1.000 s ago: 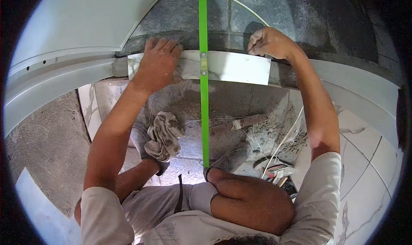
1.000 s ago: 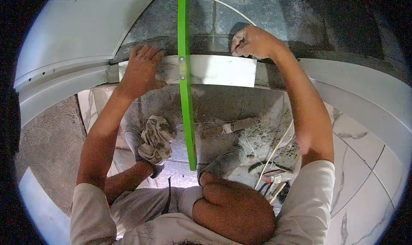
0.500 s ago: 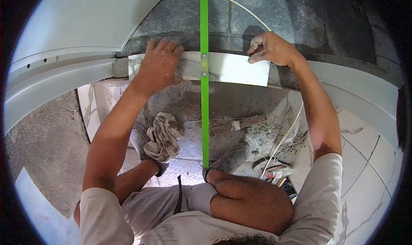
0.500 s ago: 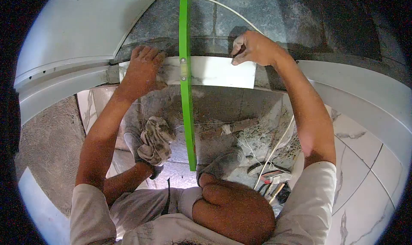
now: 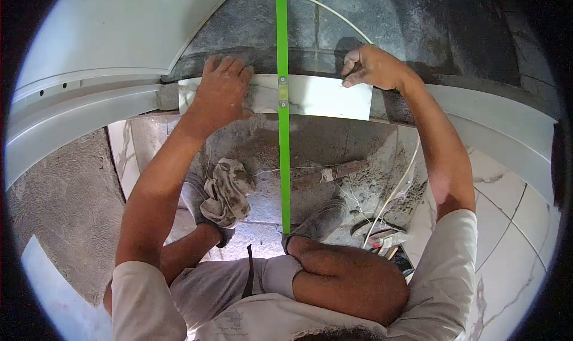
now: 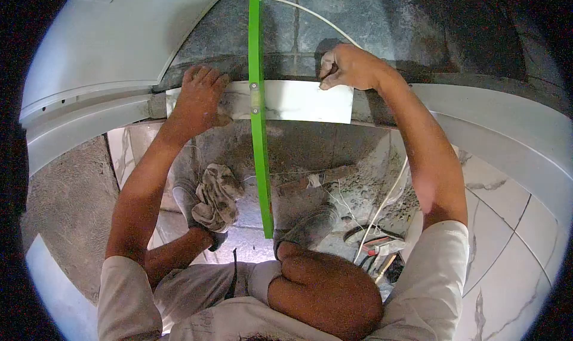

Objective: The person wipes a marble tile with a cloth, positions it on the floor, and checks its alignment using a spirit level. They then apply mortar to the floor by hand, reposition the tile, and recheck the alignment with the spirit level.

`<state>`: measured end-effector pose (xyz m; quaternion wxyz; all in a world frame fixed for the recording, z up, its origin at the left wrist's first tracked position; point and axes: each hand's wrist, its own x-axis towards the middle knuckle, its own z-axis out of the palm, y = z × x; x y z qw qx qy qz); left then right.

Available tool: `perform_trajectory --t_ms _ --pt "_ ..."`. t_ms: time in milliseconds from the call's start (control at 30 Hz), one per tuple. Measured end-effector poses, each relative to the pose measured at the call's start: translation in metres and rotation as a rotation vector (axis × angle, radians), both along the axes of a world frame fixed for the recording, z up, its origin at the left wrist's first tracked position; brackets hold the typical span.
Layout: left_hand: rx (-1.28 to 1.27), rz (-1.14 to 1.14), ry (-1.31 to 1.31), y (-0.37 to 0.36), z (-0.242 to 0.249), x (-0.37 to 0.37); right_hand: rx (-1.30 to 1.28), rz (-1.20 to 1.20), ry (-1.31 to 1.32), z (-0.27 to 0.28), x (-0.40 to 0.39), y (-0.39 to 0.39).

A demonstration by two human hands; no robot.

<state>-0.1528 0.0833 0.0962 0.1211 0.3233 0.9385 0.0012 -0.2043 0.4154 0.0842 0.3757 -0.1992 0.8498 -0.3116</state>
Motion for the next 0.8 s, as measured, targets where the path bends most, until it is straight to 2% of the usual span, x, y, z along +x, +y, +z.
perform_trajectory --t_ms 100,400,500,700,800 --pt "-0.007 0.007 -0.035 0.0016 0.0037 -0.0011 -0.018 -0.034 -0.056 -0.0027 -0.0007 0.0001" --pt "-0.005 -0.003 -0.052 -0.0001 0.0039 -0.0013 -0.028 -0.059 -0.008 0.0040 0.0061 -0.0011" --pt "0.026 -0.057 0.101 -0.0025 -0.0003 0.0004 -0.050 -0.057 -0.032 -0.0009 0.0045 0.0005" --pt "0.015 -0.009 -0.026 -0.0020 0.0003 -0.0001 -0.033 -0.063 -0.032 0.0011 0.0039 -0.0014" --pt "0.041 -0.056 0.114 -0.0040 -0.0030 0.0008 -0.061 -0.065 -0.050 -0.0019 0.0037 0.0001"
